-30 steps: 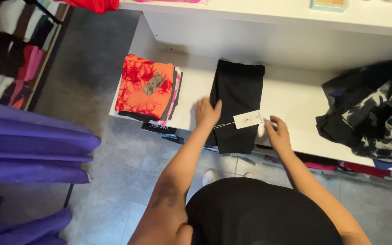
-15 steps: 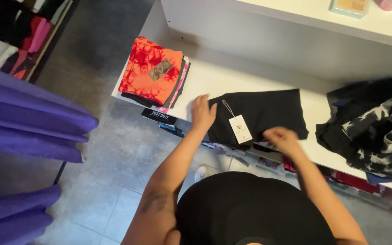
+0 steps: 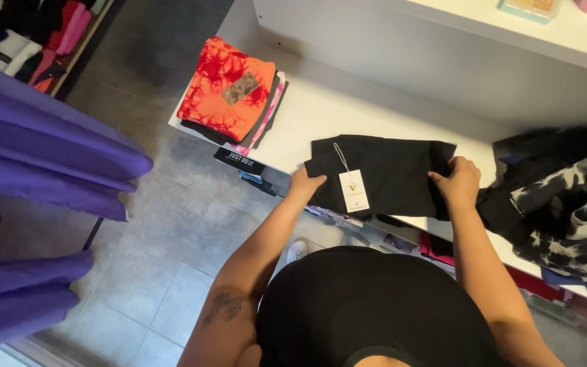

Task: Folding and stacking various items of clothing on a retail shelf

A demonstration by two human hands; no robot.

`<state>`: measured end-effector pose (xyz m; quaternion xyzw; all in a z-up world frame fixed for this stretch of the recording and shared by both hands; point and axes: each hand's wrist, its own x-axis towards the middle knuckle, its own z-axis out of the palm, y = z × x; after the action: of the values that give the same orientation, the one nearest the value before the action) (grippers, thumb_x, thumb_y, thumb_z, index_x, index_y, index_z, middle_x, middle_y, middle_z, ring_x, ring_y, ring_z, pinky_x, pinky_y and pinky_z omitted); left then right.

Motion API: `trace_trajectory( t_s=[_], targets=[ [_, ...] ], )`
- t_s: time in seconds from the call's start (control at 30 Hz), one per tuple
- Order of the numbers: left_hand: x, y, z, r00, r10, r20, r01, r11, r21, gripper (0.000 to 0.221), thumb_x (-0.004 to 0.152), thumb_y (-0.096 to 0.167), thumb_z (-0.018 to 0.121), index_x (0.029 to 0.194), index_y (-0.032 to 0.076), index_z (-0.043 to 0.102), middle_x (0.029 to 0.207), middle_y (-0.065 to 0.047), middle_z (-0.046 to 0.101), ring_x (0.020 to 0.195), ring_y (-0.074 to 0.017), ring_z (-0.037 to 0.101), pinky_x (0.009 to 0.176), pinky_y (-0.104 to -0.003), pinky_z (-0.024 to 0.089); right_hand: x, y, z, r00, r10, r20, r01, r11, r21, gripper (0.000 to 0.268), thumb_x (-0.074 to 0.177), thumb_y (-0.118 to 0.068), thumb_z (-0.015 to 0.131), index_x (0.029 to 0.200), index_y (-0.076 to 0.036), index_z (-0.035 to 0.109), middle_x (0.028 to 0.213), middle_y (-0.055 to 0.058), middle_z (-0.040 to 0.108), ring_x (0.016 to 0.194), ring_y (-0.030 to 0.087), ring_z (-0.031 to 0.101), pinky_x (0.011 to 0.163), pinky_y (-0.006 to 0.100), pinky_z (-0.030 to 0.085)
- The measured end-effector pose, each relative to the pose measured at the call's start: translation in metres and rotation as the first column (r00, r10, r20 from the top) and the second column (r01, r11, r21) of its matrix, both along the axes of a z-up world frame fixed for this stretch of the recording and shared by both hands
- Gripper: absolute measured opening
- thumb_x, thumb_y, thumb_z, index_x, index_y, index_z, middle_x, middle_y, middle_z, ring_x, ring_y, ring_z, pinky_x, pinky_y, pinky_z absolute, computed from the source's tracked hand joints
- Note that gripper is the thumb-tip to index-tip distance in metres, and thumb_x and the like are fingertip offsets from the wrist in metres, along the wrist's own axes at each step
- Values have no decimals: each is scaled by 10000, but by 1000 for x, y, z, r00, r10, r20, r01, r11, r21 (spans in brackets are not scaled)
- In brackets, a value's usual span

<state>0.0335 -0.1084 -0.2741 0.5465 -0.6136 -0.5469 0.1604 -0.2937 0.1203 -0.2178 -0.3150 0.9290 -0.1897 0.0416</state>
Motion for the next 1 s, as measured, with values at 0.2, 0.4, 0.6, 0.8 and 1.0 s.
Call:
trace_trajectory(
  t_s=[0.2, 0.4, 0.6, 0.8, 1.0],
  targets=[
    [-1, 1, 77, 965, -256, -63, 209, 889, -406, 481, 845, 231, 803, 1251, 14, 666, 1279, -206, 639, 1259, -396, 594, 1068, -480, 495, 28, 12, 63, 1000, 28, 4, -27, 988, -151, 839, 780, -131, 922, 1477, -50, 461, 1313, 212, 427, 1269, 478, 476, 990, 636, 503],
    [-32, -25, 78, 984, -83, -154, 108, 981, 161, 604, 755, 251, 839, 1294, 33, 674, 1163, -215, 715, 1091, -358, 710, 864, -480, 587, -26, -4, -3, 965, 66, 255, -55, 997, -50, 782, 713, -282, 950, 1335, 69, 630, 1090, 254, 705, 1084, 429, 693, 921, 532, 543],
    [-42, -40, 72, 971, -134, -199, 139, 990, 8, 527, 887, 119, 760, 1379, -6, 617, 1348, -250, 651, 1326, -378, 578, 1084, -477, 481, -62, 1, -31, 919, -13, 394, -8, 999, 53, 524, 954, -375, 763, 1391, -111, 647, 1240, 267, 702, 1244, 450, 610, 1000, 561, 496],
    [-60, -62, 51, 981, -177, -82, 144, 942, -303, 387, 988, 281, 719, 1228, -21, 690, 1170, -260, 715, 1184, -407, 659, 978, -504, 555, -47, 11, 13, 917, -77, 392, 75, 997, 19, 483, 1068, -491, 666, 1354, -128, 527, 1180, 289, 683, 1179, 449, 633, 915, 580, 521],
    [-68, -69, 30, 987, -156, -40, 147, 974, -174, 572, 908, 408, 782, 1302, 22, 632, 1246, -218, 694, 1249, -365, 637, 1033, -468, 546, -52, 8, -4, 902, -120, 415, 157, 986, -57, 616, 997, -448, 792, 1412, -63, 550, 1182, 274, 700, 1173, 420, 643, 920, 548, 537]
  ],
)
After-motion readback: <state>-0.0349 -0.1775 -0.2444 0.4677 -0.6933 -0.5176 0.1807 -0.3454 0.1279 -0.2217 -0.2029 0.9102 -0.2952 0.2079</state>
